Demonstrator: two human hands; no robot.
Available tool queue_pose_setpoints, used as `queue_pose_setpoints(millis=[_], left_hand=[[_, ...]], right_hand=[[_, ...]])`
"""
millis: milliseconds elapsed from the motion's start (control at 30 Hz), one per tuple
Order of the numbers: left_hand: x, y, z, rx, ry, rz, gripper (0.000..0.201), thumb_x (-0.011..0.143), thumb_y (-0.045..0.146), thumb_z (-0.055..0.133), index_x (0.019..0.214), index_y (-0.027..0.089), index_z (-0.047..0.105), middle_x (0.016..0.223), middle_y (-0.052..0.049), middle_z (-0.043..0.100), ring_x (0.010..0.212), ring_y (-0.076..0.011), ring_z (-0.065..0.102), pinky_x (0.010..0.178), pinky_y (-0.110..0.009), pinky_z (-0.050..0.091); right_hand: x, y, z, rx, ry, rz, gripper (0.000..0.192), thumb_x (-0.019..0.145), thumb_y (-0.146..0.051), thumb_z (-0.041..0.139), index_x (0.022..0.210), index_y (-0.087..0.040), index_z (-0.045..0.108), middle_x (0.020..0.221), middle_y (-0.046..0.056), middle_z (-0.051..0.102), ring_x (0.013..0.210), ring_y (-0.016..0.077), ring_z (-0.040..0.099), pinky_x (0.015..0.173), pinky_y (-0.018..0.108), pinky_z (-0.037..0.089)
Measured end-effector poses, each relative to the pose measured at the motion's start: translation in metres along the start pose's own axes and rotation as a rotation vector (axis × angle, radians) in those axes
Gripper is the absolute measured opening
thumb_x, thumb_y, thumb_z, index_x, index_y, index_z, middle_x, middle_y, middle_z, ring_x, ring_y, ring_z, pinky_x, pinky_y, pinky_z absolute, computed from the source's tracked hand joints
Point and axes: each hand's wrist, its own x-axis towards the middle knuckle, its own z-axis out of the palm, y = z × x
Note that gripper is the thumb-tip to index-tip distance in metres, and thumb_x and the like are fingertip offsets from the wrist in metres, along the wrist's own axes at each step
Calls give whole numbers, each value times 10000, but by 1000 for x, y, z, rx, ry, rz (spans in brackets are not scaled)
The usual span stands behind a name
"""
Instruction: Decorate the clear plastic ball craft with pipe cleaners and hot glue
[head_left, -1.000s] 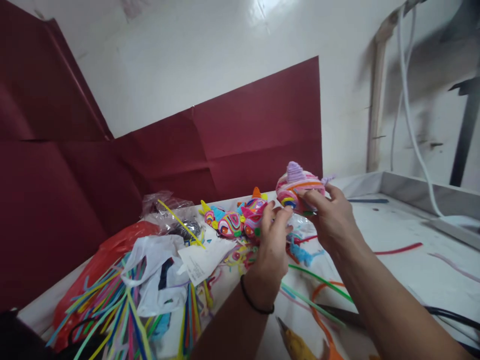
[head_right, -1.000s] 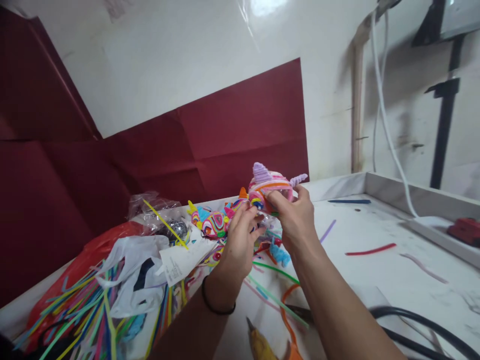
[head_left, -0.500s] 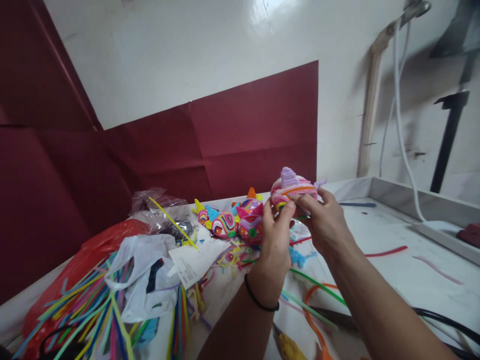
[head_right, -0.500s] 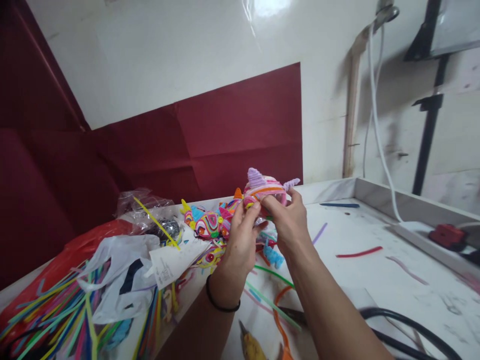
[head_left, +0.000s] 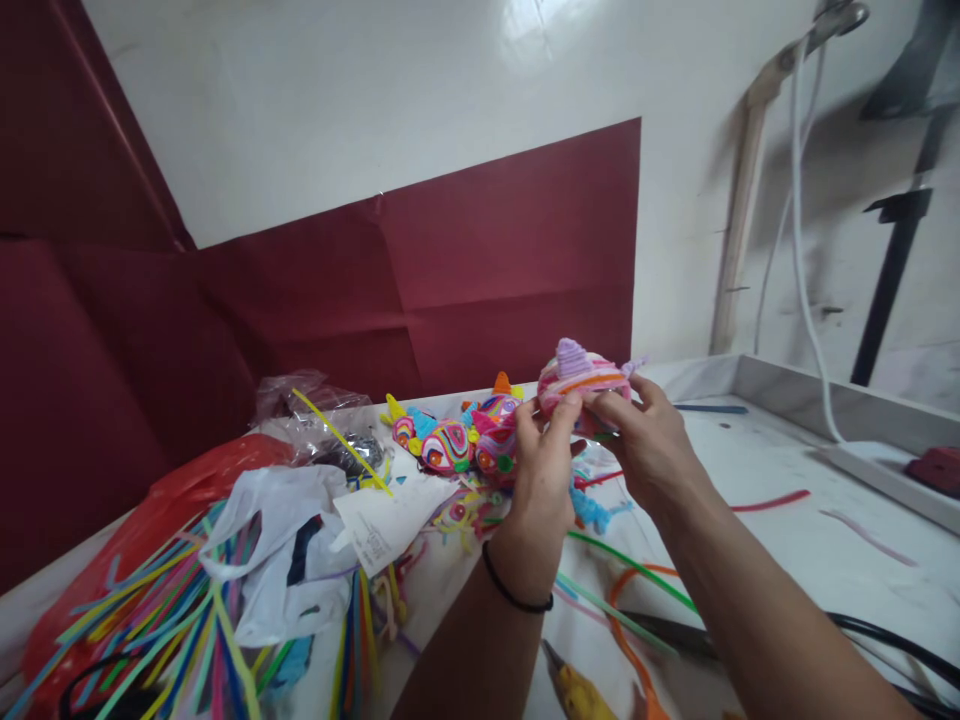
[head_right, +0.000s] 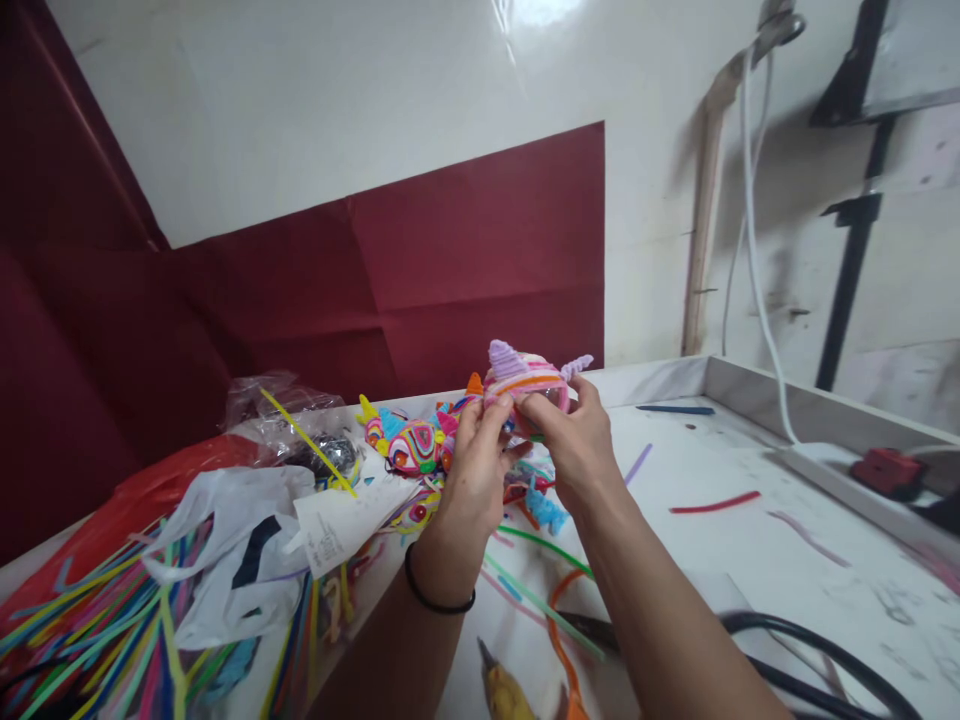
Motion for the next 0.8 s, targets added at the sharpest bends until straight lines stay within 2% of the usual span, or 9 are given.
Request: queue_pose_setpoints(millis=[200,400,633,800], left_hand=[[2,0,-1,-7,20,20,370,776,371,741,1088,236,595,1185,-80,682,1112,-241,647,939,-355,483],[4,-2,-2,-17,30,38,322,743,382,772,993,238,628,1096,-58,695,1046,-237,660,898,-357,491],[4,-2,-3,18,15,49,333,776,396,738,1036,235,607,1098,-64,695,1050,-234,657,889,-346,496],[3,-1,-1,23,29,40,321,785,388,719,1045,230,617,1157,-77,691,1094,-246,649,895,-345,491]], right_hand=[[-1,1,0,-8,-17,-7,733,471,-330,801,1151,-196,562,890,-8,671,760,202,667,702,342,567],[0,1,0,-12,-2,-1,757,454,-337,803,1157,-201,559,910,-3,674,787,212,672,727,357,575],[4,5,-3,-20,-10,-13,726,463,-340,822,1128,-197,567,915,-1,677,800,217,685,798,390,587],[7,8,-5,-43,-34,-58,704,507,-337,833,1149,-199,578,902,0,684,791,220,692,774,395,598]])
